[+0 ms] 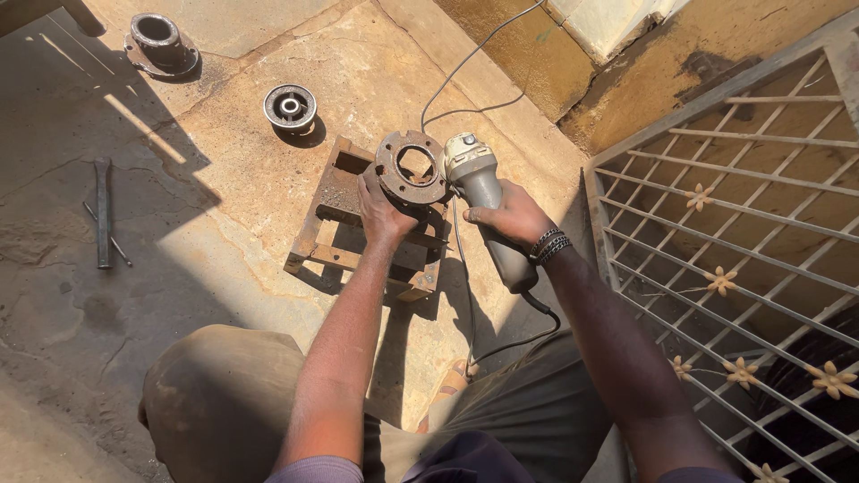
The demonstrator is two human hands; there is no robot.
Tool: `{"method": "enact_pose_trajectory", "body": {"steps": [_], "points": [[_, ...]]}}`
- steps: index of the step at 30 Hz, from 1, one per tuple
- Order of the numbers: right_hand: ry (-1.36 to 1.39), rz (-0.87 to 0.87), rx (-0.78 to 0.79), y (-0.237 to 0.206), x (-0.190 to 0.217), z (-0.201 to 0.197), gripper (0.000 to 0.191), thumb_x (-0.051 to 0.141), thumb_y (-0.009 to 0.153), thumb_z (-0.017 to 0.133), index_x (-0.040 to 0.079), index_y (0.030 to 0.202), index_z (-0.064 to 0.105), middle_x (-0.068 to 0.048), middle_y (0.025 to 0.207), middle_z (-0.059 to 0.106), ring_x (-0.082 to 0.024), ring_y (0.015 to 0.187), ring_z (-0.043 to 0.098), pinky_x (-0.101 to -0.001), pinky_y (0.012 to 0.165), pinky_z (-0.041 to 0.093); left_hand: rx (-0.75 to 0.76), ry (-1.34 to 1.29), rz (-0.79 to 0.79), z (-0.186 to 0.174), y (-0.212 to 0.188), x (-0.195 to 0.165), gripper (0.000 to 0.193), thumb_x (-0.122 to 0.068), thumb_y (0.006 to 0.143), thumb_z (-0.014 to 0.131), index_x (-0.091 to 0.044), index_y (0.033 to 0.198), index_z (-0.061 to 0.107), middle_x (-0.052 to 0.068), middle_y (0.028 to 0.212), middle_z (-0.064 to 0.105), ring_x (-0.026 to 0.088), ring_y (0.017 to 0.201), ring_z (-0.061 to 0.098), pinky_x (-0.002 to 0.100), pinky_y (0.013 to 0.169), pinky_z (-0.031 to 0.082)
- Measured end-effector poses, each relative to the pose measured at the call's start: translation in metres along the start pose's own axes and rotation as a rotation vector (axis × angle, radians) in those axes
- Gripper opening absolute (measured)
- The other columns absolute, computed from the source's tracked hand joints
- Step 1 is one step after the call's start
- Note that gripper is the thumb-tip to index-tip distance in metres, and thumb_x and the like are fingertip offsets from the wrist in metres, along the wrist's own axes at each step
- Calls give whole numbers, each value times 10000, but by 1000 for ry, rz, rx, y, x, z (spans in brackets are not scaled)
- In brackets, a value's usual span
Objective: The person sits on the ground and uses an angle grinder to grind rust and residue from cast iron pump parts, including a round flange and a smaller wheel-like component. They hold each part steady on a metal stand with one hand while moving the grinder over its surfaces, repositioning the parts between passes.
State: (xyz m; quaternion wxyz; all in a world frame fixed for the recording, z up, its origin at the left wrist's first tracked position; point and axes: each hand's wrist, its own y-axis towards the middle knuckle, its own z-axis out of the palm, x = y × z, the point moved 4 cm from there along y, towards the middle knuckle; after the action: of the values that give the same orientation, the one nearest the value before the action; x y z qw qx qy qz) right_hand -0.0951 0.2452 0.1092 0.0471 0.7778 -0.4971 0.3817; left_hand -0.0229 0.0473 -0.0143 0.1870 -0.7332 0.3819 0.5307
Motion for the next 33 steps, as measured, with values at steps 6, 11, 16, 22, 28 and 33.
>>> {"method": "enact_pose_trajectory", "body": {"steps": [6, 11, 16, 22, 28, 33], "points": [[78, -42, -13, -23, -14, 3, 634, 350, 769, 863, -13, 1215, 597, -114, 970, 706, -162, 785, 687, -338, 696, 581, -28, -23, 21, 2, -1, 2, 977, -456, 702, 917, -113, 1398, 323, 198, 1296, 431, 389, 1279, 485, 574, 1086, 432], [93, 41, -24, 7, -10, 6, 615, 323, 773, 814, -12, 1225, 568, -107, 921, 679, -207, 728, 691, -366, 650, 590, -16, -18, 14, 4, -1, 5, 990, -441, 701, 908, -111, 1422, 315, 200, 1308, 425, 387, 1266, 494, 557, 1068, 449], [26, -89, -38, 1, -9, 5, 587, 327, 822, 833, -12, 1232, 583, -101, 975, 681, -158, 817, 676, -331, 728, 581, -7, 2, 24, 7, -1, 8, 995, -455, 690, 922, -123, 1398, 307, 181, 1275, 434, 362, 1253, 498, 547, 1071, 439], [96, -95, -19, -24, -15, 8, 596, 306, 807, 839, -4, 1256, 597, -104, 1026, 698, -140, 869, 662, -316, 762, 557, 14, 32, 5, 9, -1, 12, 950, -445, 713, 912, -126, 1374, 309, 176, 1265, 430, 350, 1258, 487, 536, 1079, 437], [55, -28, -53, -2, -8, 3, 622, 311, 788, 811, 2, 1273, 573, -124, 996, 696, -191, 825, 681, -350, 749, 572, 13, -6, 9, 7, -2, 10, 945, -438, 716, 912, -124, 1379, 318, 176, 1276, 426, 348, 1260, 496, 540, 1075, 443], [110, -175, -16, -23, -14, 8, 687, 322, 759, 841, -6, 1299, 571, -124, 1074, 711, -188, 934, 682, -353, 844, 550, -1, -11, -5, 7, -3, 15, 979, -443, 689, 930, -112, 1385, 326, 181, 1272, 431, 361, 1253, 501, 540, 1063, 451]]}}
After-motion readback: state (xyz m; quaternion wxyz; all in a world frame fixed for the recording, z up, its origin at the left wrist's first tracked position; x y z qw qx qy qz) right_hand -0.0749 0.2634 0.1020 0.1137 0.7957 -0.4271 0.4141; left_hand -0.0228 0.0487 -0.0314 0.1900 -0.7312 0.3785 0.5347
